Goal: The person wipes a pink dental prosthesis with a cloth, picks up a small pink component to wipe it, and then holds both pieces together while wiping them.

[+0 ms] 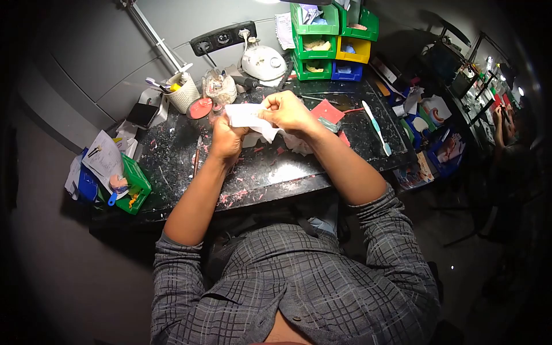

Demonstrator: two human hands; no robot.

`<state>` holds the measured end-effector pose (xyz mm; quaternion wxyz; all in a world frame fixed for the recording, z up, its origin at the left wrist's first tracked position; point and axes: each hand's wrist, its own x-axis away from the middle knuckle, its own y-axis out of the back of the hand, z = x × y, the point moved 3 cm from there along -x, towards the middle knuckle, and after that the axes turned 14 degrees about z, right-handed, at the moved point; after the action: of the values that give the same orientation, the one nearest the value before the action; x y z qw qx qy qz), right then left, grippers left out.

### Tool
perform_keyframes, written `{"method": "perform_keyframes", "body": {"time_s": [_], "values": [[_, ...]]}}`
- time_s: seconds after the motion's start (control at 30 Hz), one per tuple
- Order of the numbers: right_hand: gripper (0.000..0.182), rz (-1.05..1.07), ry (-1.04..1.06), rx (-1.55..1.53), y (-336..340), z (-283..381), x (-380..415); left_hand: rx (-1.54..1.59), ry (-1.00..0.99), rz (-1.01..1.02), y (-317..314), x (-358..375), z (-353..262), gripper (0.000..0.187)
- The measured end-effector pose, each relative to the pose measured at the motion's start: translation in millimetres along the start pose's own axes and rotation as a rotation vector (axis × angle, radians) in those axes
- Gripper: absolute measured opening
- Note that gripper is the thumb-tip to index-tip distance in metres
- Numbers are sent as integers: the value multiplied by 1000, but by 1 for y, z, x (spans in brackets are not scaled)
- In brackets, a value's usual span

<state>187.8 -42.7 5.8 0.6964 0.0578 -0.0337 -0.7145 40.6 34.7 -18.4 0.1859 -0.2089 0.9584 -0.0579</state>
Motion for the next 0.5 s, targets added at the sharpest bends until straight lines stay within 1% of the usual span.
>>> {"method": "perform_keyframes", "body": {"time_s": [0.03,0.07,0.13,0.17,0.23,0.27,0.33,0.37,0.4,0.43,0.5], "values": [[5,59,3,-92,-1,3,2,85,3,-27,1,0,0,26],[5,62,3,-93,3,-1,1,84,3,-30,2,0,-1,26],[10,147,-2,-105,8,-7,-4,63,47,53,-1,-1,-5,25],[10,147,0,-106,11,-11,-2,62,47,54,1,-2,-2,25],[11,113,5,-59,12,-1,4,-124,-131,74,1,-5,-3,22],[13,88,-21,-24,12,4,7,-125,-129,75,4,-4,-1,22],[13,56,-8,-34,16,6,9,-446,-134,27,8,-2,-7,20],[14,25,4,-42,19,7,10,-447,-131,29,10,-2,-9,20],[15,-5,49,-78,23,5,10,-358,-155,-15,11,-3,-12,20],[18,-38,78,-48,29,3,9,-268,-178,-60,13,-3,-16,19],[23,-175,133,-46,38,5,12,-201,-157,-100,20,-4,-21,21]]}}
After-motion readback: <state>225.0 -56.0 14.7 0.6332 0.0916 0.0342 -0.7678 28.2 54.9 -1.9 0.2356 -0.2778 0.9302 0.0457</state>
